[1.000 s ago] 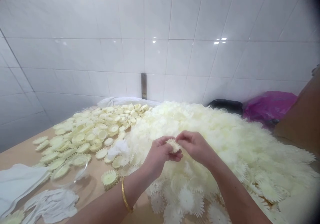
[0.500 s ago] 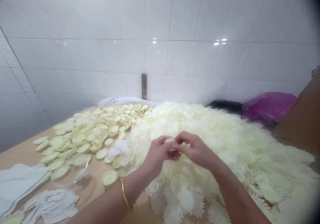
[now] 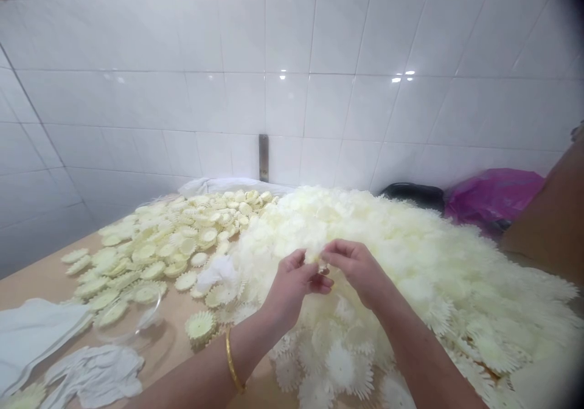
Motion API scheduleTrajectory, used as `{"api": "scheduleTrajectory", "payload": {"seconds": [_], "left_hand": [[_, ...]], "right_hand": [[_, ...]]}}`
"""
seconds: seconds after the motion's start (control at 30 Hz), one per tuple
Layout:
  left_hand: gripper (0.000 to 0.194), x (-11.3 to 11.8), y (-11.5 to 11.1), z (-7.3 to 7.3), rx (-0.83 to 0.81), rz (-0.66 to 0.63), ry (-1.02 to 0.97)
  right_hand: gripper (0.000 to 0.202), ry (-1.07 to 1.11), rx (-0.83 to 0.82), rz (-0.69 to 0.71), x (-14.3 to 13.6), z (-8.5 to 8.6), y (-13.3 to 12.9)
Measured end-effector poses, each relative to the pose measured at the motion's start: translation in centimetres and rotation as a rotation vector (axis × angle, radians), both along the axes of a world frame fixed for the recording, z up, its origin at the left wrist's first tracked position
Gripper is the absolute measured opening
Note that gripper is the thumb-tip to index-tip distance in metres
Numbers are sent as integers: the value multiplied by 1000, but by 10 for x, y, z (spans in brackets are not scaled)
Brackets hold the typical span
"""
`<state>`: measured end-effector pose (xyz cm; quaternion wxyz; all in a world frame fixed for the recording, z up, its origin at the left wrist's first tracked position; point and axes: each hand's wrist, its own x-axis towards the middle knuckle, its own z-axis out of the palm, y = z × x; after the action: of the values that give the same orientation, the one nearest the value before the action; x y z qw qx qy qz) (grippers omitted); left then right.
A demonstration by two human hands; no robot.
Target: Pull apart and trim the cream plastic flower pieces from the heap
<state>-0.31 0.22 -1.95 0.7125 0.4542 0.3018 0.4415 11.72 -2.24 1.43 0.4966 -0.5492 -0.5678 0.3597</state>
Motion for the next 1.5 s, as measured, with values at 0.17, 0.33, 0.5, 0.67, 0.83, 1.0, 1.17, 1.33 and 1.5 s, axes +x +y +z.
{"api": "scheduleTrajectory", "payload": {"seconds": [0.17, 0.33, 0.5, 0.67, 0.83, 1.0, 1.17, 1.33, 1.5], "left_hand": [[12, 0, -1, 1, 13, -1, 62], [8, 0, -3, 3, 60, -36, 97], [17, -3, -5, 3, 155, -96, 88], [29, -10, -12, 5, 184, -188, 114], [38, -8, -14, 15, 123, -58, 172], [20, 5, -7, 18, 169, 38, 189], [16, 9, -2, 9, 223, 89, 124], [23, 8, 1, 4, 189, 115, 41], [34, 10, 3, 5, 67, 25, -15]], "right_hand": [[17, -22, 1, -36, 4, -5, 3], [20, -195, 51, -15, 5, -7, 4], [19, -253, 46, 58, 6, -7, 3], [22, -292, 103, 75, 4, -7, 2], [25, -304, 189, -45, 1, -6, 1], [34, -251, 203, -94, 1, -5, 3], [33, -219, 169, -58, 2, -6, 3], [24, -186, 104, 8, 6, -6, 1], [26, -23, 33, 123, 11, -1, -1]]}}
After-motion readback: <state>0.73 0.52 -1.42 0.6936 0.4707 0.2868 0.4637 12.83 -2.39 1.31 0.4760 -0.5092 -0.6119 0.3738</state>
